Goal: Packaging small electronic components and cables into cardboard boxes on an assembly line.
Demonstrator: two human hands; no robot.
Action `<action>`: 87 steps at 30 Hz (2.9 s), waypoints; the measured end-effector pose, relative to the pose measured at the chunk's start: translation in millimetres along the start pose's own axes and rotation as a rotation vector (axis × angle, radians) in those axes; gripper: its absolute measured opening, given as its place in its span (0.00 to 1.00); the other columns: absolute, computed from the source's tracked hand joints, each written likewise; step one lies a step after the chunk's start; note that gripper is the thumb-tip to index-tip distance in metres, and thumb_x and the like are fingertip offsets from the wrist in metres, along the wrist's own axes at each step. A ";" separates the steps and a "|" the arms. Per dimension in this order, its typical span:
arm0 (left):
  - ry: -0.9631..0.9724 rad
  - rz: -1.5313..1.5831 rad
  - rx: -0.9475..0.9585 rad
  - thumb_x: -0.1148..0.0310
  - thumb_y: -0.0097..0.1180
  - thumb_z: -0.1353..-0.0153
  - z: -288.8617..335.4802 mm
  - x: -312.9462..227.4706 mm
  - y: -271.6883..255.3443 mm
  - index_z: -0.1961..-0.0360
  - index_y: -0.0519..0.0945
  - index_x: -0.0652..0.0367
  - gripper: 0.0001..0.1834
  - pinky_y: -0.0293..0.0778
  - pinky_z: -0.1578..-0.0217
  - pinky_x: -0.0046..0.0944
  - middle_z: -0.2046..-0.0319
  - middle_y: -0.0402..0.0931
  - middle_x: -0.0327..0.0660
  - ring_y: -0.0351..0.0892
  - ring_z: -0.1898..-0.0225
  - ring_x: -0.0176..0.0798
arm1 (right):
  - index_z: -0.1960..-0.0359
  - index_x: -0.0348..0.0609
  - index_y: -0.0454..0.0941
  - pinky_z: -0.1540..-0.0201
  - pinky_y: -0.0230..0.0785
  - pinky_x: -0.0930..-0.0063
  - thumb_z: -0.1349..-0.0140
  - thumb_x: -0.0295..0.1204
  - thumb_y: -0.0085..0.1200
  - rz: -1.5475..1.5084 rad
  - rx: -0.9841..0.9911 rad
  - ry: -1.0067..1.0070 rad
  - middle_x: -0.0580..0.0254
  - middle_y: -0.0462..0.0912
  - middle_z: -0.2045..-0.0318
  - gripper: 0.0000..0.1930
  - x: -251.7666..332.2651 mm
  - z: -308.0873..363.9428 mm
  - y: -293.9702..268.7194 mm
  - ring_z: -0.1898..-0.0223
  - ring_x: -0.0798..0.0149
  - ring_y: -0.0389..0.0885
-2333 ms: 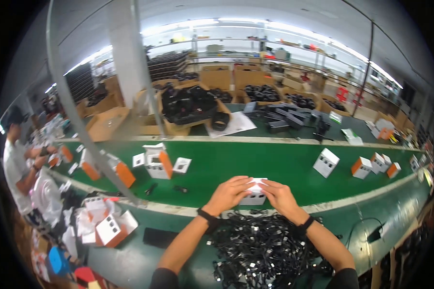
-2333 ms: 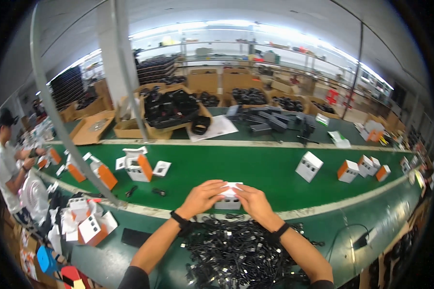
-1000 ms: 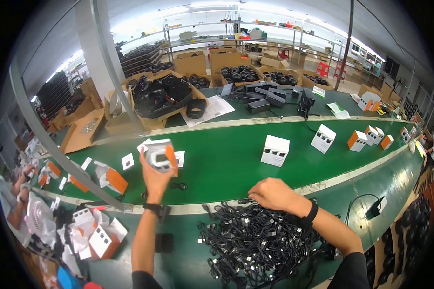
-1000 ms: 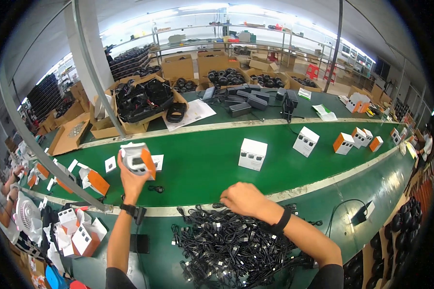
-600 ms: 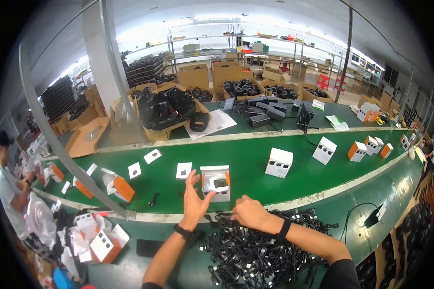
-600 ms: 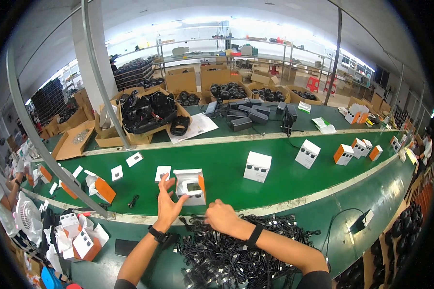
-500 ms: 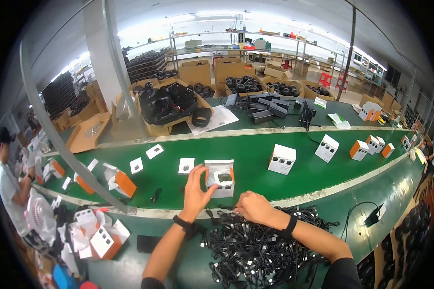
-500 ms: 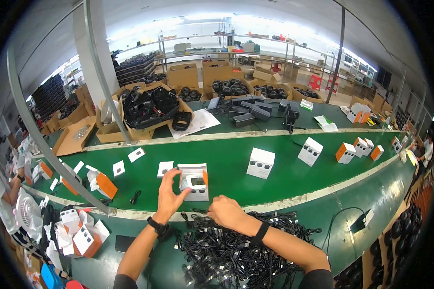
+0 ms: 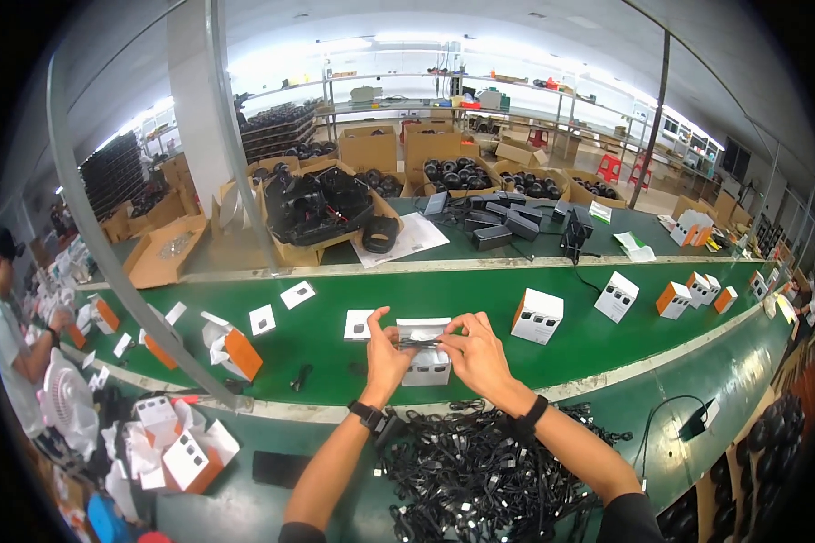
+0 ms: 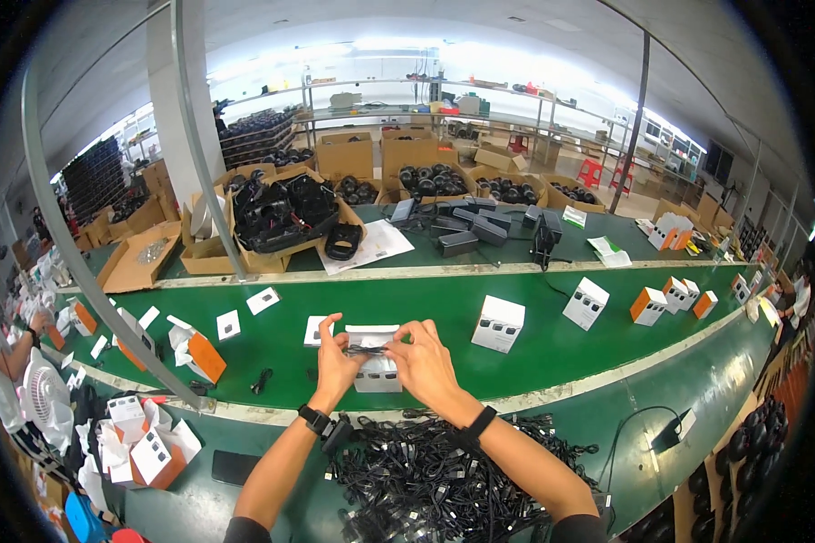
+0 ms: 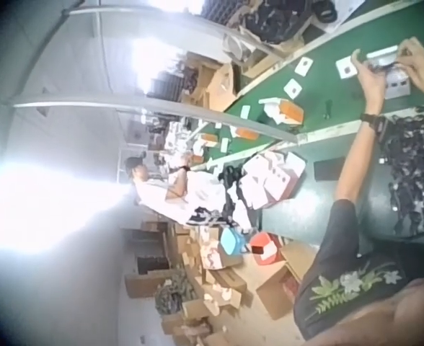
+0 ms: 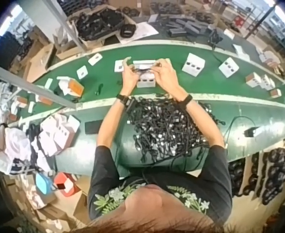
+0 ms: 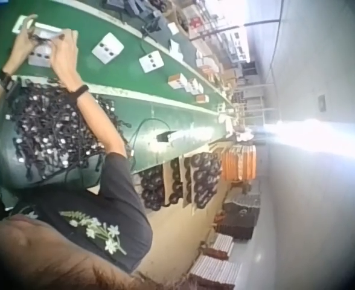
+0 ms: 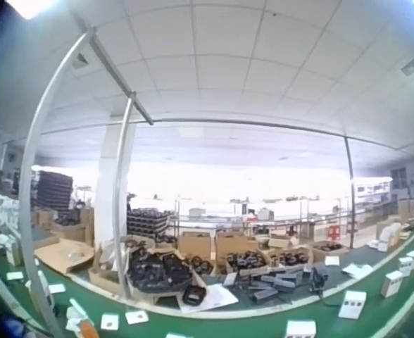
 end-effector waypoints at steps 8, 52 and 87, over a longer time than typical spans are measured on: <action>0.002 0.161 0.099 0.77 0.85 0.51 1.7 11.4 7.6 0.24 0.57 0.52 0.58 0.82 0.46 0.43 0.51 0.86 0.47 0.87 0.50 0.42 | 0.65 0.43 0.92 0.54 0.76 0.51 0.43 0.26 0.68 0.325 -0.087 0.035 0.52 0.77 0.53 0.05 -7.4 -10.4 13.4 0.46 0.47 0.75; 0.846 -0.443 0.385 0.67 0.68 0.32 44.2 -92.3 77.6 0.38 0.88 0.46 0.21 0.81 0.36 0.51 0.37 0.85 0.42 0.83 0.35 0.51 | 0.48 0.35 0.88 0.52 0.83 0.57 0.38 0.23 0.65 0.201 0.090 -0.177 0.53 0.88 0.48 0.16 -57.1 55.1 -29.1 0.55 0.52 0.85; 0.278 -0.007 0.561 0.61 0.59 0.22 -21.2 -51.1 95.3 0.27 0.78 0.55 0.25 0.69 0.26 0.50 0.28 0.78 0.46 0.76 0.27 0.47 | 0.31 0.43 0.74 0.31 0.72 0.49 0.36 0.37 0.73 0.047 0.360 0.201 0.36 0.75 0.34 0.34 -126.4 54.6 -36.1 0.30 0.34 0.72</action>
Point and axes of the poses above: each hand's wrist, its own z-axis away from the middle knuckle, its own y-axis out of the palm, x = y × z, the point moved 10 cm from there along -z, towards the middle knuckle
